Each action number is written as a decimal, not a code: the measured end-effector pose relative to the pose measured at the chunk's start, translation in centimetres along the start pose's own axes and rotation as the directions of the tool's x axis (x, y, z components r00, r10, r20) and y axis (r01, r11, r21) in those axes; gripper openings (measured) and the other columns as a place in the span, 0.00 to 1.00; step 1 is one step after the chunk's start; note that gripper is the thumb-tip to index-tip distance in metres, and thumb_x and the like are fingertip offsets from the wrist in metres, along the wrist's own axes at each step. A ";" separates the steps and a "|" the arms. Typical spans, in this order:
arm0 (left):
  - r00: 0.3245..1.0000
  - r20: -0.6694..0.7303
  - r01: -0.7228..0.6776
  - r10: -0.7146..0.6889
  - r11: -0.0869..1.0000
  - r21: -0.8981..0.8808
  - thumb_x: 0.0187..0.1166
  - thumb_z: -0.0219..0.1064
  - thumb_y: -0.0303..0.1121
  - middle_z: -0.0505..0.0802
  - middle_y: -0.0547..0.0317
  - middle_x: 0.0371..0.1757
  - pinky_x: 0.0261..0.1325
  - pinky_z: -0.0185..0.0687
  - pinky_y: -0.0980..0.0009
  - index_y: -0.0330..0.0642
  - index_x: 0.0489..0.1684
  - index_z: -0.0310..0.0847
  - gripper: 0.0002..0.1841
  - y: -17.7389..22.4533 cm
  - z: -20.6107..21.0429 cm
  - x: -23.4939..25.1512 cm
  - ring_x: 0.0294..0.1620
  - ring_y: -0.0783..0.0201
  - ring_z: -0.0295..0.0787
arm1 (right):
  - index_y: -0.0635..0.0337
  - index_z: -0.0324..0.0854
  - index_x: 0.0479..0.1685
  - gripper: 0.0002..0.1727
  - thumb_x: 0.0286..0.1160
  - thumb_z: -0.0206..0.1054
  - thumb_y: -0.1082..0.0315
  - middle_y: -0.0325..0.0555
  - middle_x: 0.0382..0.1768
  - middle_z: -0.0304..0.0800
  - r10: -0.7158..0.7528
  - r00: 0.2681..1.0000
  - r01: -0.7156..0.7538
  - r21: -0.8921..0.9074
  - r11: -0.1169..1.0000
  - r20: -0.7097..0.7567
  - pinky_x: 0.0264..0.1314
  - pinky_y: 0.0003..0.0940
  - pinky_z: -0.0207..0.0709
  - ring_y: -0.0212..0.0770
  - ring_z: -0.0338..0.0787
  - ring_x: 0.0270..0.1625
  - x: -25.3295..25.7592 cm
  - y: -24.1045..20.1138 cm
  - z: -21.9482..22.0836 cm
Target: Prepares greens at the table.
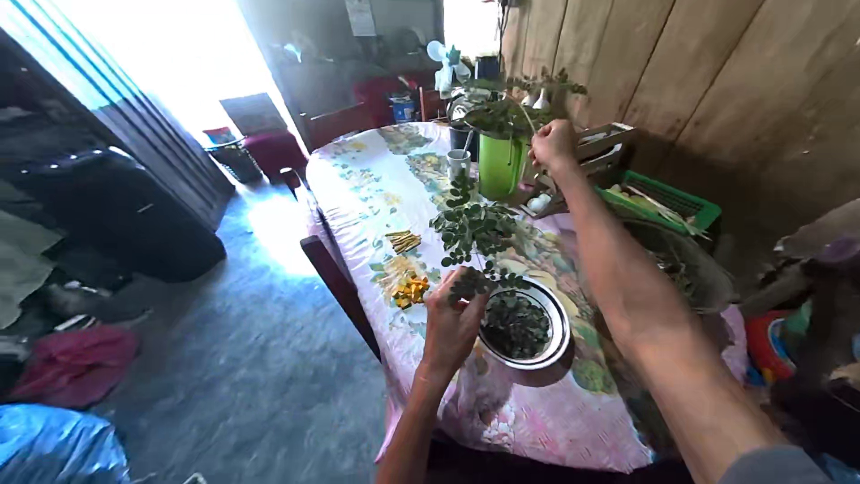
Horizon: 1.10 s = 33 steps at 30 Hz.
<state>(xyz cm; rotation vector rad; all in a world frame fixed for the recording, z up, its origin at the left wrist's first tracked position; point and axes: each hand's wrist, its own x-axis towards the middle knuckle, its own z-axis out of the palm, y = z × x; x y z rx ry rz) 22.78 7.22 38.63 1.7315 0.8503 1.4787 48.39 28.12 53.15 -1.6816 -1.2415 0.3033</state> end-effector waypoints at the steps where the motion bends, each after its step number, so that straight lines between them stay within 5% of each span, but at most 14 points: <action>1: 1.000 -0.007 -0.013 0.014 1.000 0.007 0.79 0.68 0.31 0.92 0.58 0.39 0.35 0.92 0.70 0.37 0.45 0.89 0.07 0.0 0.2 -0.1 0.29 0.67 0.90 | 0.70 0.80 0.61 0.18 0.74 0.64 0.71 0.59 0.44 0.92 0.017 1.000 -0.017 -0.024 1.000 0.001 0.42 0.48 0.89 0.49 0.94 0.36 1.0 -0.4 0.2; 3: 1.000 -0.017 -0.006 0.006 1.000 0.002 0.79 0.69 0.30 0.92 0.58 0.39 0.36 0.93 0.70 0.37 0.45 0.89 0.07 0.2 0.4 -0.3 0.31 0.67 0.91 | 0.69 0.81 0.60 0.18 0.71 0.65 0.73 0.59 0.47 0.92 0.002 1.000 -0.001 -0.108 0.994 0.012 0.47 0.49 0.89 0.50 0.95 0.41 2.6 -1.0 0.3; 6: 0.999 -0.036 -0.002 0.002 1.000 -0.025 0.80 0.70 0.31 0.91 0.57 0.38 0.36 0.93 0.69 0.37 0.43 0.88 0.06 0.3 0.4 -0.5 0.30 0.66 0.90 | 0.71 0.80 0.67 0.23 0.75 0.65 0.69 0.68 0.64 0.86 -0.151 0.987 0.159 -0.328 0.931 0.051 0.71 0.62 0.75 0.63 0.86 0.68 2.4 -2.2 -1.2; 7: 0.999 -0.047 -0.012 0.011 1.000 -0.029 0.80 0.70 0.31 0.91 0.57 0.38 0.36 0.92 0.70 0.37 0.43 0.88 0.06 0.3 0.3 -0.5 0.30 0.66 0.90 | 0.71 0.79 0.69 0.24 0.79 0.63 0.65 0.68 0.64 0.85 -0.231 0.972 0.230 -0.381 0.895 0.044 0.73 0.63 0.73 0.65 0.84 0.70 1.6 -2.5 -2.0; 10: 0.996 -0.089 -0.031 0.024 0.996 -0.079 0.80 0.70 0.30 0.91 0.57 0.37 0.34 0.92 0.69 0.37 0.43 0.88 0.06 0.0 0.3 -0.7 0.28 0.65 0.89 | 0.69 0.79 0.68 0.24 0.86 0.57 0.58 0.64 0.56 0.89 -0.468 0.882 0.459 -0.301 0.836 0.044 0.67 0.58 0.79 0.58 0.90 0.59 -5.3 -2.6 -4.9; 13: 0.993 -0.121 -0.031 0.007 0.980 -0.197 0.79 0.69 0.29 0.90 0.56 0.35 0.32 0.92 0.66 0.37 0.41 0.87 0.04 0.3 0.9 -0.8 0.26 0.63 0.88 | 0.61 0.79 0.65 0.18 0.87 0.59 0.61 0.52 0.47 0.90 -0.550 0.796 0.585 -0.090 0.806 0.252 0.46 0.46 0.87 0.45 0.91 0.43 -17.8 -0.1 -7.6; 15: 0.991 -0.134 -0.027 -0.005 0.972 -0.234 0.77 0.71 0.28 0.90 0.57 0.35 0.33 0.92 0.67 0.38 0.39 0.87 0.03 0.8 1.5 -1.0 0.27 0.63 0.88 | 0.57 0.82 0.64 0.17 0.81 0.64 0.63 0.41 0.50 0.91 -0.543 0.747 0.540 0.127 0.832 0.384 0.44 0.35 0.90 0.34 0.92 0.43 -23.7 2.8 -7.5; 19: 0.989 -0.146 0.005 -0.027 0.988 -0.152 0.70 0.76 0.25 0.93 0.60 0.40 0.43 0.92 0.71 0.39 0.44 0.90 0.08 1.9 2.3 -1.8 0.39 0.70 0.91 | 0.64 0.84 0.55 0.13 0.73 0.70 0.70 0.44 0.48 0.94 -0.557 0.750 0.365 0.479 0.799 0.357 0.55 0.36 0.92 0.37 0.94 0.50 -27.8 5.7 -5.0; 25: 0.991 -0.122 0.047 -0.061 0.992 -0.119 0.67 0.76 0.24 0.92 0.64 0.41 0.48 0.88 0.73 0.42 0.44 0.91 0.10 2.4 2.3 -2.4 0.43 0.73 0.89 | 0.58 0.83 0.50 0.12 0.70 0.67 0.78 0.35 0.41 0.90 -0.549 0.806 0.332 0.600 0.728 0.221 0.41 0.23 0.88 0.26 0.89 0.38 -28.2 6.1 -3.3; 27: 0.993 -0.088 0.065 -0.074 0.992 -0.109 0.68 0.76 0.24 0.93 0.63 0.43 0.49 0.90 0.71 0.41 0.46 0.91 0.10 2.2 2.0 -2.4 0.44 0.72 0.91 | 0.59 0.83 0.55 0.15 0.68 0.66 0.76 0.38 0.44 0.90 -0.511 0.825 0.300 0.580 0.758 0.242 0.41 0.26 0.88 0.28 0.90 0.39 -28.6 6.1 -3.1; 33: 0.988 -0.123 0.080 -0.096 0.989 -0.123 0.74 0.71 0.25 0.90 0.59 0.42 0.36 0.89 0.70 0.43 0.52 0.83 0.11 2.5 2.6 -2.1 0.37 0.67 0.89 | 0.58 0.82 0.56 0.14 0.73 0.65 0.76 0.39 0.47 0.88 -0.487 0.838 0.213 0.677 0.705 0.244 0.42 0.26 0.86 0.29 0.88 0.41 -29.0 6.5 -1.8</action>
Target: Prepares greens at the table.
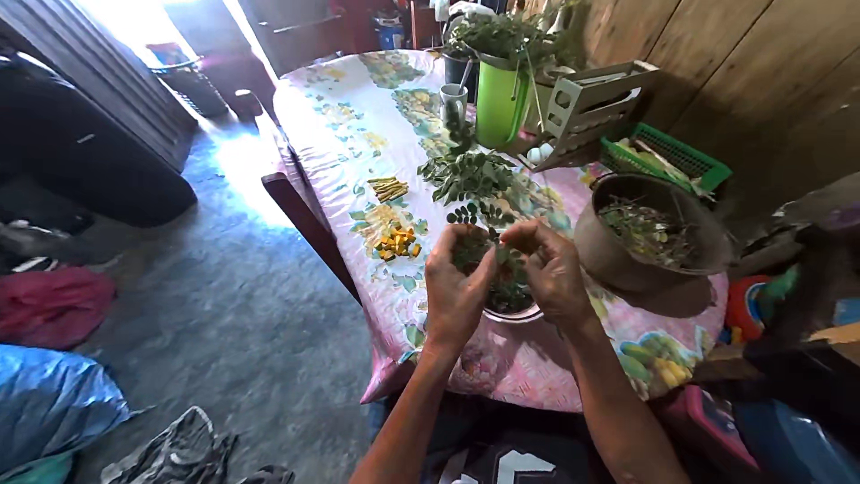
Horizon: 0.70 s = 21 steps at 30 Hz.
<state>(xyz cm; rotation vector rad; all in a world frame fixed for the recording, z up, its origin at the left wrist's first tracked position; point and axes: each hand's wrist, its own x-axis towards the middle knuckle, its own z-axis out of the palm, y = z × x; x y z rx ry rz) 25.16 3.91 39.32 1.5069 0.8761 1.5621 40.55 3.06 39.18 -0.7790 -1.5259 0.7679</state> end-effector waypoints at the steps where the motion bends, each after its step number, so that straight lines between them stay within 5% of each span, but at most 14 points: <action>1: 1.000 -0.023 -0.006 0.006 1.000 -0.018 0.74 0.71 0.25 0.90 0.59 0.43 0.37 0.90 0.70 0.42 0.52 0.82 0.11 0.1 0.2 0.0 0.37 0.66 0.89 | 0.56 0.82 0.57 0.14 0.73 0.66 0.74 0.39 0.47 0.88 0.024 1.000 -0.024 0.056 0.998 0.008 0.41 0.28 0.87 0.30 0.88 0.40 -0.1 0.4 0.0; 5: 0.997 -0.010 -0.074 0.073 0.997 -0.034 0.78 0.70 0.24 0.91 0.58 0.43 0.37 0.90 0.72 0.40 0.49 0.84 0.07 0.2 0.3 0.2 0.36 0.67 0.89 | 0.56 0.82 0.59 0.16 0.72 0.65 0.76 0.42 0.42 0.89 0.091 0.996 -0.089 0.210 0.974 -0.003 0.37 0.31 0.88 0.32 0.88 0.33 -0.4 1.6 0.1; 10: 0.994 0.035 -0.106 0.103 0.991 0.083 0.80 0.66 0.26 0.90 0.62 0.39 0.35 0.87 0.73 0.42 0.48 0.84 0.05 -0.2 0.1 0.4 0.34 0.70 0.88 | 0.59 0.84 0.53 0.09 0.79 0.67 0.68 0.40 0.38 0.90 0.038 0.999 -0.035 0.086 0.996 -0.024 0.38 0.29 0.87 0.31 0.89 0.34 -0.2 1.6 0.3; 17: 0.993 0.114 -0.057 0.042 0.990 0.127 0.79 0.68 0.26 0.91 0.62 0.36 0.30 0.86 0.74 0.43 0.46 0.84 0.05 -0.5 -0.4 0.5 0.29 0.69 0.88 | 0.62 0.83 0.56 0.17 0.68 0.63 0.76 0.43 0.34 0.88 0.089 0.996 -0.086 -0.064 0.994 0.031 0.28 0.27 0.84 0.32 0.86 0.27 -0.2 1.4 -0.2; 21: 0.990 0.131 -0.067 0.045 0.983 0.168 0.80 0.66 0.28 0.91 0.62 0.35 0.31 0.86 0.74 0.43 0.46 0.84 0.04 -0.5 -0.5 0.5 0.29 0.70 0.88 | 0.62 0.82 0.54 0.12 0.73 0.63 0.76 0.42 0.32 0.88 0.054 0.998 -0.050 -0.126 0.991 0.028 0.27 0.26 0.85 0.32 0.86 0.26 -0.3 1.9 0.0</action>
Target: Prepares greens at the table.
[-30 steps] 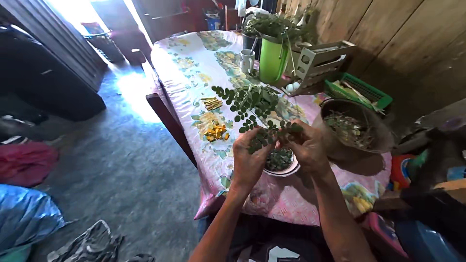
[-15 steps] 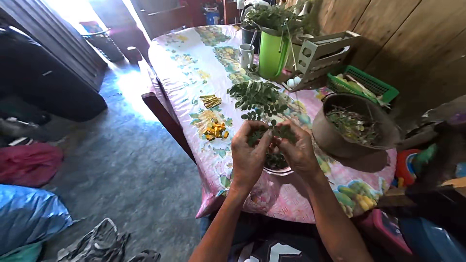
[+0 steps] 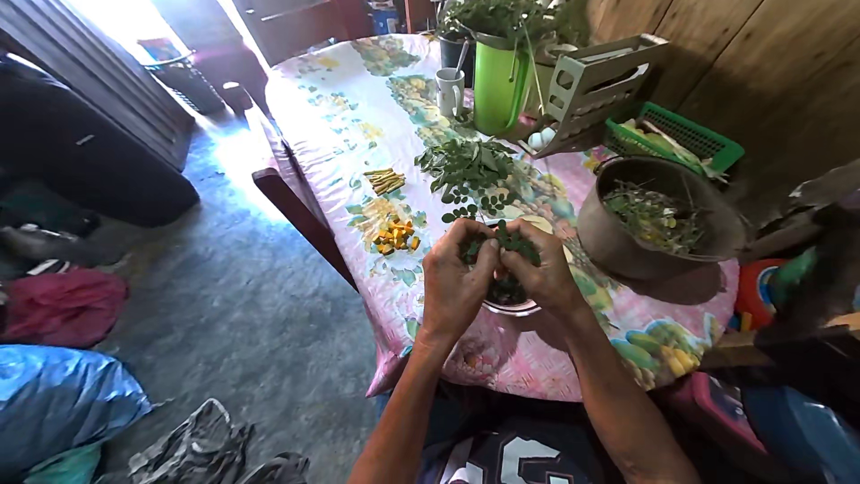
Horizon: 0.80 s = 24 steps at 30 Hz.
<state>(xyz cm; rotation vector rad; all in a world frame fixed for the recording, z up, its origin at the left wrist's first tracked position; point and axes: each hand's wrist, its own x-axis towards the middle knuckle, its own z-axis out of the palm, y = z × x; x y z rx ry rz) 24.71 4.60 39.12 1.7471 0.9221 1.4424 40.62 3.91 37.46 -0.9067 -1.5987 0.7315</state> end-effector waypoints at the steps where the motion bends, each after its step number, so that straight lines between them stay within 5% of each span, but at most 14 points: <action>1: 1.000 0.014 0.001 -0.001 1.000 -0.001 0.81 0.66 0.28 0.91 0.62 0.35 0.32 0.87 0.73 0.43 0.46 0.84 0.04 0.1 -0.2 0.1 0.30 0.70 0.88 | 0.62 0.82 0.53 0.11 0.75 0.64 0.76 0.43 0.31 0.88 -0.008 1.000 0.008 0.009 1.000 0.005 0.28 0.26 0.85 0.32 0.86 0.26 0.0 0.1 0.0; 10: 0.994 0.107 0.027 -0.031 0.999 0.031 0.80 0.66 0.27 0.90 0.61 0.35 0.30 0.87 0.73 0.42 0.45 0.84 0.03 0.4 -0.8 0.1 0.28 0.69 0.87 | 0.59 0.81 0.43 0.07 0.69 0.62 0.73 0.36 0.24 0.80 -0.033 0.998 0.030 -0.062 0.998 -0.050 0.21 0.20 0.75 0.26 0.78 0.21 -0.1 0.0 0.5; 18: 0.994 0.098 0.052 -0.057 0.997 0.051 0.79 0.65 0.26 0.89 0.59 0.33 0.26 0.87 0.72 0.41 0.45 0.83 0.04 0.2 -0.9 0.2 0.24 0.67 0.87 | 0.59 0.82 0.46 0.08 0.72 0.63 0.70 0.36 0.24 0.80 -0.052 0.992 0.031 -0.176 0.984 -0.119 0.17 0.20 0.71 0.25 0.74 0.17 0.2 0.3 -1.9; 24: 0.977 0.180 0.131 -0.119 0.990 -0.060 0.81 0.67 0.24 0.92 0.56 0.36 0.34 0.92 0.69 0.40 0.46 0.83 0.04 -0.2 -1.4 0.2 0.29 0.63 0.91 | 0.52 0.79 0.49 0.05 0.80 0.62 0.69 0.36 0.25 0.77 -0.001 0.969 0.010 0.034 0.999 -0.247 0.17 0.22 0.75 0.29 0.73 0.16 0.1 0.5 -4.2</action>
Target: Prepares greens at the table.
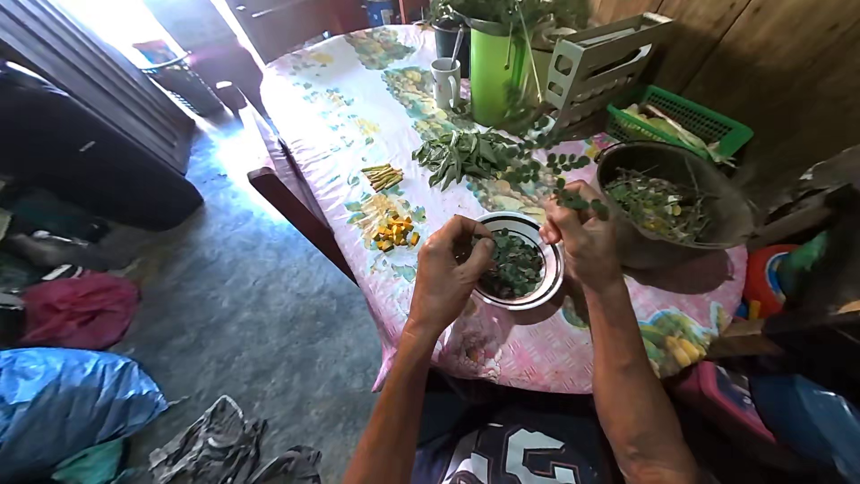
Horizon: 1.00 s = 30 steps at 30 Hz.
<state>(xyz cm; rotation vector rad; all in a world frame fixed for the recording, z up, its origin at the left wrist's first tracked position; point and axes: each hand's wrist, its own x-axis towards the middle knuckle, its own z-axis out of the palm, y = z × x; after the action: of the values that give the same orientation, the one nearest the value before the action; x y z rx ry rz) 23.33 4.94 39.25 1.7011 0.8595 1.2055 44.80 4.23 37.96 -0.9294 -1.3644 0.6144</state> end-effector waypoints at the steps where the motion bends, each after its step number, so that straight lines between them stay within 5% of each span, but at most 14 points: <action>1: 1.000 0.001 -0.003 0.003 0.999 -0.039 0.81 0.66 0.24 0.92 0.55 0.37 0.36 0.92 0.68 0.39 0.48 0.84 0.05 -0.1 0.1 0.1 0.31 0.63 0.91 | 0.51 0.79 0.50 0.06 0.81 0.62 0.70 0.36 0.26 0.77 0.012 1.000 -0.011 0.106 0.994 -0.011 0.19 0.22 0.76 0.29 0.74 0.17 0.0 -0.1 0.0; 4: 1.000 0.024 -0.003 0.008 0.971 -0.237 0.81 0.65 0.22 0.90 0.51 0.39 0.38 0.93 0.66 0.37 0.53 0.81 0.08 -0.5 0.6 0.4 0.32 0.61 0.91 | 0.53 0.80 0.62 0.12 0.85 0.63 0.66 0.34 0.35 0.83 0.087 0.995 -0.093 0.544 0.834 0.037 0.30 0.22 0.81 0.27 0.80 0.26 -0.2 0.0 0.2; 7: 0.999 0.050 0.029 -0.009 0.915 -0.403 0.81 0.66 0.22 0.89 0.52 0.40 0.36 0.94 0.66 0.38 0.52 0.78 0.07 -0.8 1.1 0.8 0.30 0.63 0.90 | 0.54 0.80 0.68 0.17 0.85 0.64 0.62 0.36 0.40 0.87 0.097 0.972 -0.222 0.711 0.667 0.212 0.34 0.21 0.82 0.27 0.84 0.31 -0.4 0.1 1.2; 10: 0.996 0.079 0.081 -0.050 0.876 -0.475 0.81 0.67 0.25 0.88 0.55 0.38 0.32 0.90 0.71 0.41 0.50 0.79 0.06 -0.9 1.2 1.0 0.29 0.66 0.88 | 0.55 0.82 0.52 0.09 0.85 0.62 0.62 0.41 0.41 0.83 0.023 0.945 -0.244 0.656 0.714 0.326 0.28 0.25 0.80 0.31 0.81 0.28 -0.5 -0.2 1.7; 13: 0.990 0.100 0.134 -0.095 0.836 -0.533 0.82 0.66 0.26 0.89 0.56 0.37 0.30 0.87 0.75 0.43 0.48 0.80 0.04 -0.9 0.9 1.1 0.27 0.69 0.86 | 0.61 0.83 0.54 0.09 0.84 0.63 0.69 0.48 0.47 0.86 -0.029 0.948 -0.158 0.549 0.821 0.317 0.21 0.25 0.79 0.31 0.79 0.22 -0.5 -0.1 1.2; 18: 0.982 0.162 0.183 -0.102 0.749 -0.637 0.82 0.66 0.26 0.88 0.55 0.38 0.34 0.86 0.76 0.43 0.46 0.81 0.03 -1.0 0.7 1.3 0.29 0.69 0.86 | 0.54 0.79 0.57 0.11 0.84 0.64 0.61 0.39 0.37 0.82 0.003 0.962 -0.104 0.355 0.929 0.273 0.30 0.25 0.82 0.31 0.82 0.28 -0.7 0.6 0.7; 21: 0.981 0.167 0.183 -0.097 0.742 -0.645 0.82 0.65 0.25 0.88 0.55 0.37 0.35 0.87 0.75 0.42 0.46 0.80 0.03 -0.9 0.9 1.3 0.30 0.69 0.86 | 0.59 0.80 0.60 0.13 0.81 0.63 0.68 0.41 0.33 0.83 0.016 0.956 -0.072 0.181 0.981 0.293 0.25 0.24 0.80 0.31 0.81 0.25 -0.7 0.1 1.1; 30: 0.980 0.187 0.174 -0.074 0.774 -0.608 0.82 0.66 0.24 0.88 0.54 0.37 0.35 0.88 0.74 0.41 0.48 0.82 0.04 -1.3 1.5 1.1 0.30 0.69 0.86 | 0.61 0.81 0.47 0.05 0.78 0.64 0.71 0.41 0.30 0.83 -0.099 0.957 0.081 0.077 0.994 0.271 0.23 0.22 0.78 0.30 0.80 0.24 -0.8 0.3 1.8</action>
<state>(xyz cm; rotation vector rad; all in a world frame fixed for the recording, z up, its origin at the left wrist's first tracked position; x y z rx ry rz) 24.97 6.02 38.19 1.1481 0.3956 1.0898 42.93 4.14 37.17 -0.7440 -1.6148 0.7341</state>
